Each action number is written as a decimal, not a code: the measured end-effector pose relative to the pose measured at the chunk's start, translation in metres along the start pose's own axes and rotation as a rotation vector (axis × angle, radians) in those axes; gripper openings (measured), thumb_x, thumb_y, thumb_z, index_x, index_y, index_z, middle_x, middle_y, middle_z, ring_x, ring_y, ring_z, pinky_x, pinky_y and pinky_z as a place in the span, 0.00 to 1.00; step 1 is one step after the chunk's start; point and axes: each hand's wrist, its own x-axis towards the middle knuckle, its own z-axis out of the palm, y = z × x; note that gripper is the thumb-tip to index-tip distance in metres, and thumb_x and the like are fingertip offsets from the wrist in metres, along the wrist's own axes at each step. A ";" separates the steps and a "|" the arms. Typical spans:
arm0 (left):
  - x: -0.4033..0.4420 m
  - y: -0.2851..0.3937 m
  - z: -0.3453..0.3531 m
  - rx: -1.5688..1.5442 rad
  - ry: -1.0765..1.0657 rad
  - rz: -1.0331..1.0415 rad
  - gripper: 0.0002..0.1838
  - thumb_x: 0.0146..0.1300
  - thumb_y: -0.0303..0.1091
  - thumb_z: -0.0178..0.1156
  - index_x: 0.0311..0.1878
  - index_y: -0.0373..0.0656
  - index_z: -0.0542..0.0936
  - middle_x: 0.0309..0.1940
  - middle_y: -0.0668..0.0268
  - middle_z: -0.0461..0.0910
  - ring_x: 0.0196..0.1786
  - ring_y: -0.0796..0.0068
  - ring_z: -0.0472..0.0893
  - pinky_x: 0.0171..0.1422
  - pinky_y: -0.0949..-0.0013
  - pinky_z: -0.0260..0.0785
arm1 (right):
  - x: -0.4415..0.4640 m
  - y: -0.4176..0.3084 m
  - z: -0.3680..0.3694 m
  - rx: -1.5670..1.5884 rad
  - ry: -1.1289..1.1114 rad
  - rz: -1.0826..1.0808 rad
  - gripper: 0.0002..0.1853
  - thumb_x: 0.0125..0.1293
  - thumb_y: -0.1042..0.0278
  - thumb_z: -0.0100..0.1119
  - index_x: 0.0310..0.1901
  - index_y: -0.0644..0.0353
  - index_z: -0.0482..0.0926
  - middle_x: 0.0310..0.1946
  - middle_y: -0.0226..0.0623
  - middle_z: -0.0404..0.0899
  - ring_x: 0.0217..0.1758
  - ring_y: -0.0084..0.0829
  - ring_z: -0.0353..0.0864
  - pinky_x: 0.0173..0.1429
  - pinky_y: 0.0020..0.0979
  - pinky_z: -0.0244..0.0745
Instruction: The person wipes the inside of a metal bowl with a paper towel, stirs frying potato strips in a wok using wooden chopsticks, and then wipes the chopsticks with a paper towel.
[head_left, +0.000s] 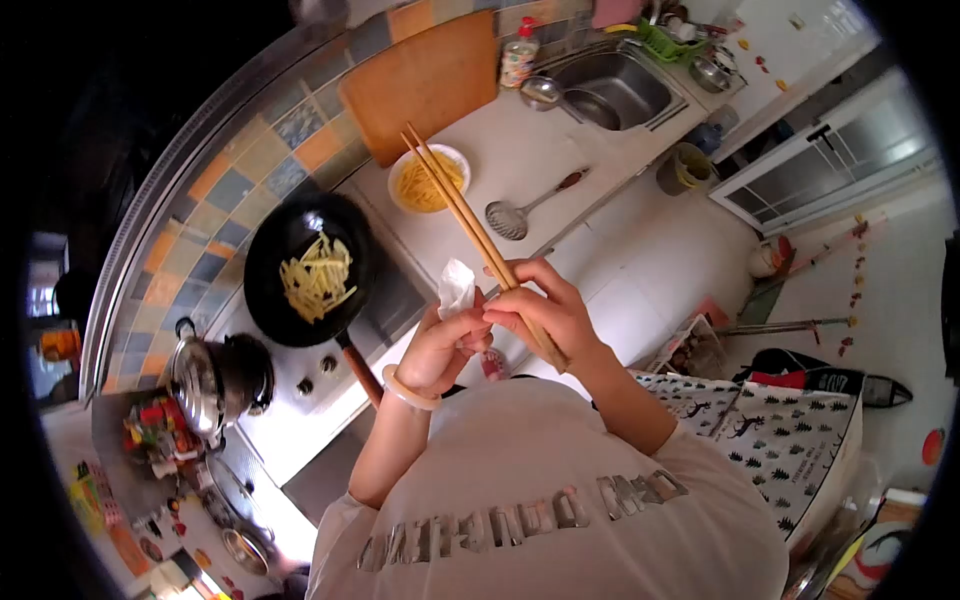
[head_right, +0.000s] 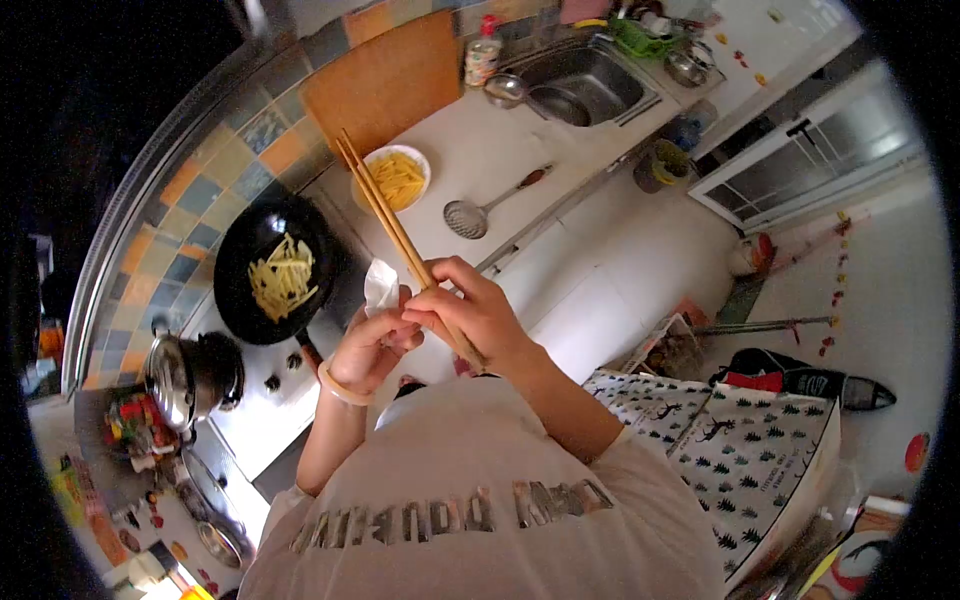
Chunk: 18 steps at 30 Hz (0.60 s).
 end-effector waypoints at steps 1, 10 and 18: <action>0.005 -0.003 0.005 -0.005 0.003 -0.013 0.03 0.61 0.25 0.56 0.38 0.43 0.73 0.23 0.77 0.65 0.25 0.86 0.59 0.31 0.78 0.53 | -0.002 -0.002 -0.006 -0.042 0.020 0.011 0.10 0.53 0.77 0.72 0.37 0.59 0.82 0.45 0.41 0.77 0.42 0.31 0.79 0.43 0.28 0.75; 0.040 -0.023 0.043 0.179 -0.068 -0.069 0.06 0.61 0.25 0.60 0.40 0.41 0.75 0.26 0.75 0.71 0.27 0.86 0.65 0.30 0.79 0.55 | -0.030 -0.012 -0.049 -0.253 0.141 0.167 0.09 0.56 0.75 0.70 0.37 0.59 0.79 0.45 0.41 0.75 0.41 0.33 0.79 0.43 0.28 0.76; 0.031 -0.013 0.049 0.601 -0.156 0.088 0.05 0.61 0.26 0.65 0.34 0.41 0.76 0.28 0.77 0.73 0.32 0.90 0.70 0.35 0.81 0.61 | -0.043 -0.027 -0.040 -0.251 0.202 0.292 0.08 0.60 0.73 0.68 0.38 0.61 0.78 0.44 0.39 0.75 0.41 0.32 0.77 0.44 0.28 0.74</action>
